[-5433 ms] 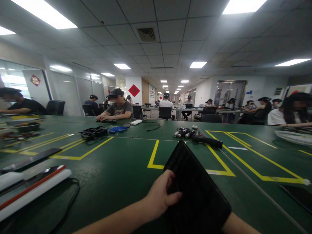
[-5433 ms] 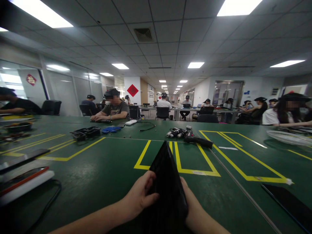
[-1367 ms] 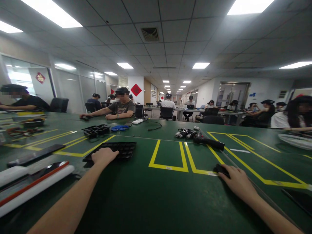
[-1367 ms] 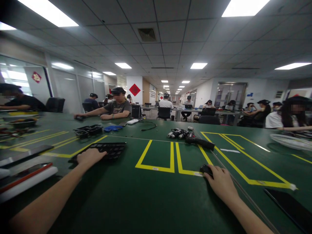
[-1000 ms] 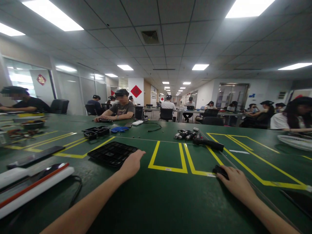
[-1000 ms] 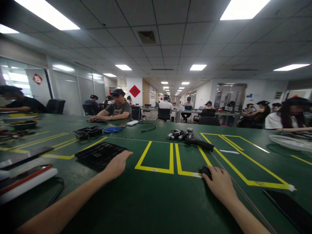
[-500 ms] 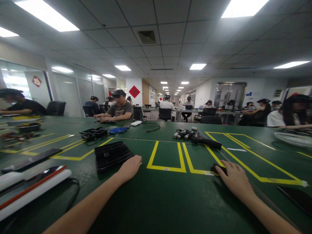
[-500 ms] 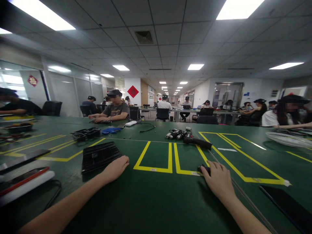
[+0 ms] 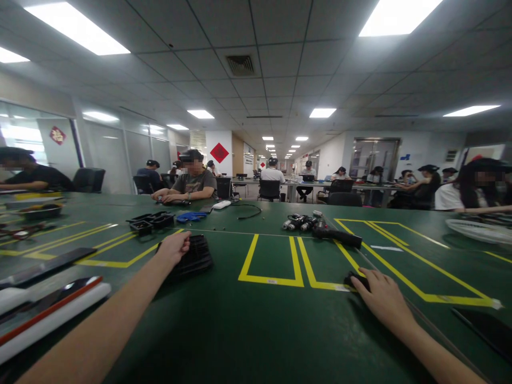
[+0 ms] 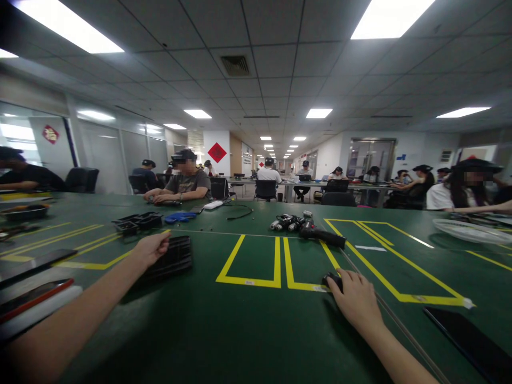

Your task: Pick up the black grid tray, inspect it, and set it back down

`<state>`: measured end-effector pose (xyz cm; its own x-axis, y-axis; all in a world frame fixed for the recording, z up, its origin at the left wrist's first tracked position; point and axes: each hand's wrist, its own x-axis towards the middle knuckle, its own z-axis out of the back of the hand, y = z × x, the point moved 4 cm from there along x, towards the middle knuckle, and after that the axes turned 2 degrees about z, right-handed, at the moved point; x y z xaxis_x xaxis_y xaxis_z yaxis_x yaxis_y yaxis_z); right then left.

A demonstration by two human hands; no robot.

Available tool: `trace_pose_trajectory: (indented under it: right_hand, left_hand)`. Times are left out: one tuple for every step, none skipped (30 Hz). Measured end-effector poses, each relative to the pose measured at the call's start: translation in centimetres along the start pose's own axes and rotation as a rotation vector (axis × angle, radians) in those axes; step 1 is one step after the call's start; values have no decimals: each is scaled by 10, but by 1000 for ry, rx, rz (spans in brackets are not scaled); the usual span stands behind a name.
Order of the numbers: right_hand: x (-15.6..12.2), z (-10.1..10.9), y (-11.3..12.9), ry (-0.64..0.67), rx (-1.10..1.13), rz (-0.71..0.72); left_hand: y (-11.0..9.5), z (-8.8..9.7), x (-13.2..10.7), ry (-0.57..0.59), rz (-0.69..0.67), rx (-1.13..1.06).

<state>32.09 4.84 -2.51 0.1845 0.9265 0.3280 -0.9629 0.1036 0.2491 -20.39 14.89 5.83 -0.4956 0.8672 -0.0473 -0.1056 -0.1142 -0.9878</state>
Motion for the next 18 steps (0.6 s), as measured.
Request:
trace_pose_trajectory:
  right_hand:
    - [0, 1, 1, 6, 1, -6]
    - [0, 1, 1, 13, 3, -11]
    - [-1, 2, 3, 20, 4, -12]
    - [-1, 3, 4, 23, -1, -8]
    - [-1, 3, 5, 21, -9, -2]
    - [-1, 4, 6, 18, -17, 4]
    - [-2, 4, 6, 14, -21, 6]
    - [-1, 3, 6, 11, -22, 6]
    - [-1, 2, 6, 9, -20, 5]
    - [-1, 1, 4, 9, -17, 4]
    - [-1, -1, 3, 10, -15, 7]
    - [0, -2, 1, 10, -12, 11]
    - [0, -3, 0, 12, -1, 15]
    - [0, -4, -2, 17, 21, 17]
    - [0, -3, -3, 22, 56, 15]
    - [0, -2, -3, 23, 97, 16]
    - [0, 0, -1, 20, 141, 21]
    - [-1, 3, 2, 15, 186, 29]
  left_hand:
    - [-3, 11, 8, 8, -8, 129]
    - [-4, 20, 14, 29, -20, 271]
    - [-3, 29, 20, 49, -29, 388]
    - [-1, 35, 25, 76, -35, 498]
    - [1, 40, 29, 103, -39, 600]
    - [4, 43, 32, 129, -44, 690]
    - [7, 44, 35, 154, -49, 771]
    - [9, 44, 38, 177, -55, 841]
    - [11, 43, 39, 198, -64, 902]
    - [12, 42, 40, 218, -76, 953]
    - [12, 40, 40, 235, -92, 995]
    - [12, 39, 40, 250, -110, 1028]
    - [11, 38, 38, 262, -133, 1052]
    - [9, 36, 36, 269, -161, 1067]
    - [7, 34, 32, 273, -193, 1072]
    - [4, 31, 28, 275, -230, 1069]
    - [2, 27, 23, 275, -270, 1055]
    - [-1, 21, 16, 273, -317, 1032]
